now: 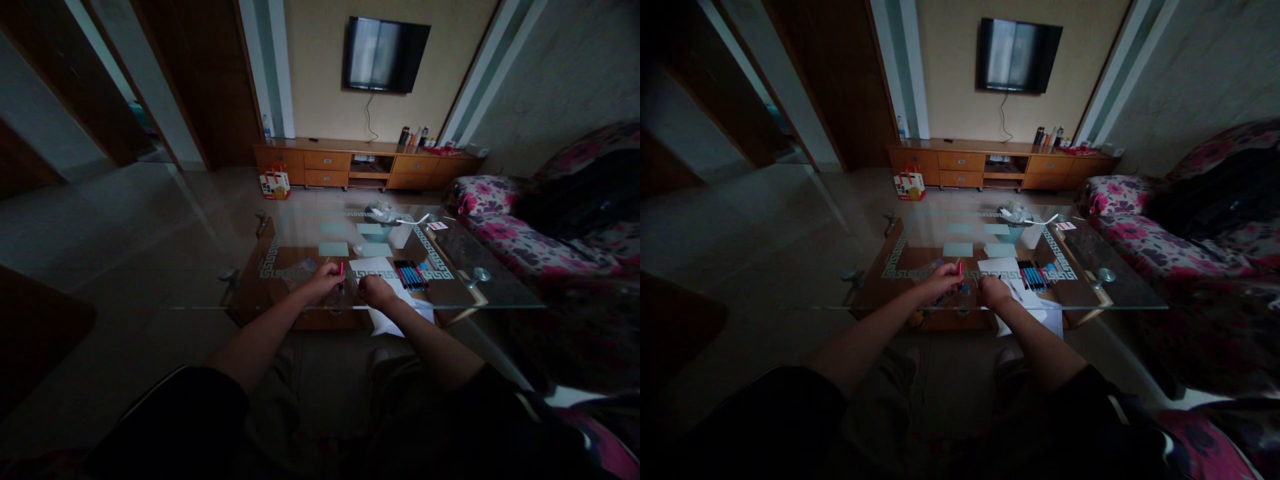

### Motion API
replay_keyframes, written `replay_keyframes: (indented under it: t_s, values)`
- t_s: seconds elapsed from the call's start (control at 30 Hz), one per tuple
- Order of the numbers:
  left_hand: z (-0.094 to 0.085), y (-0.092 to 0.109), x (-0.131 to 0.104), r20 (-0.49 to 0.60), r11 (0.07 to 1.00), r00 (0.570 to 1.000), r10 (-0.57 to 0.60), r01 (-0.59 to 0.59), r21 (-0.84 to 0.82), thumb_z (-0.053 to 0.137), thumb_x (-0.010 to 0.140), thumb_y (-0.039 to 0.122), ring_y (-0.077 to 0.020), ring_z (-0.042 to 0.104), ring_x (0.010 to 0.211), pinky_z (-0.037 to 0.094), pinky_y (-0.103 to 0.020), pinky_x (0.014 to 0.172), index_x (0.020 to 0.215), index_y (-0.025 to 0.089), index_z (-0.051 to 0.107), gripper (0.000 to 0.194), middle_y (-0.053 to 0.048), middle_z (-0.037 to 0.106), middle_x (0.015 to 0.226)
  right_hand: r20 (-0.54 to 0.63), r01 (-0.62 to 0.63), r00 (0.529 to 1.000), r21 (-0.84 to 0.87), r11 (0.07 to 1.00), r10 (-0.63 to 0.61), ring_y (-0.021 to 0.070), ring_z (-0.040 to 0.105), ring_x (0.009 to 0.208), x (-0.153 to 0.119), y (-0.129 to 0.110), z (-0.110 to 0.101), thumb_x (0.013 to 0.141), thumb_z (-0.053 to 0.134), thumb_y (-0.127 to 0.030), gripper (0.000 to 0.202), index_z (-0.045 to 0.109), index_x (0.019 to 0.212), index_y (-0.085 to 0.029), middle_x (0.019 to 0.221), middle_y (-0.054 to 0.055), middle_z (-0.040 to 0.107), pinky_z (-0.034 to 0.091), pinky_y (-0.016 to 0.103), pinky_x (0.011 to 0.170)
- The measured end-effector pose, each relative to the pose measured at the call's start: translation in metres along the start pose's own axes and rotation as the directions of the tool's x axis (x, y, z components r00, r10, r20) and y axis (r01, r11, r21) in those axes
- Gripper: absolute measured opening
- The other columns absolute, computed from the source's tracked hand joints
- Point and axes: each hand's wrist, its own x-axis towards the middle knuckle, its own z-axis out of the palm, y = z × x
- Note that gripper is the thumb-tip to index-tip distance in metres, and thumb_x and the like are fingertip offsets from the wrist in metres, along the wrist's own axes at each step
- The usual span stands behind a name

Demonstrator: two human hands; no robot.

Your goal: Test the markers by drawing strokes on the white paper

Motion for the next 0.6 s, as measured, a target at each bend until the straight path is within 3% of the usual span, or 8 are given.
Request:
replay_keyframes:
  t_s: [0.23, 0.6]
  values:
    - [0.001, 0.005, -0.004, 0.013, 1.0, 1.0, -0.005, 0.005, -0.013, 0.069, 0.084, 0.014, -0.0094, 0.061, 0.062, 0.046, -0.018, 0.054, 0.085, 0.013, 0.058, 0.012, 0.0, 0.063, 0.075, 0.081, -0.061, 0.995, -0.041, 0.997, 0.064, 0.0271, 0.071, 0.097, 0.0, -0.001, 0.0, 0.08, 0.067, -0.027, 0.023, 0.076, 0.096, -0.014, 0.104, 0.018, 0.074, 0.052, 0.031, 0.082]
    - [0.001, 0.002, -0.001, 0.017, 0.998, 0.999, -0.039, 0.04, -0.046, 0.07, 0.083, 0.016, -0.0096, 0.06, 0.06, 0.048, -0.019, 0.055, 0.085, 0.014, 0.056, 0.014, 0.0, 0.062, 0.072, 0.071, -0.093, 0.993, -0.055, 0.994, 0.097, 0.0312, 0.072, 0.093, 0.005, 0.005, 0.009, 0.064, 0.081, -0.034, 0.041, 0.076, 0.097, -0.011, 0.101, 0.021, 0.074, 0.054, 0.032, 0.075]
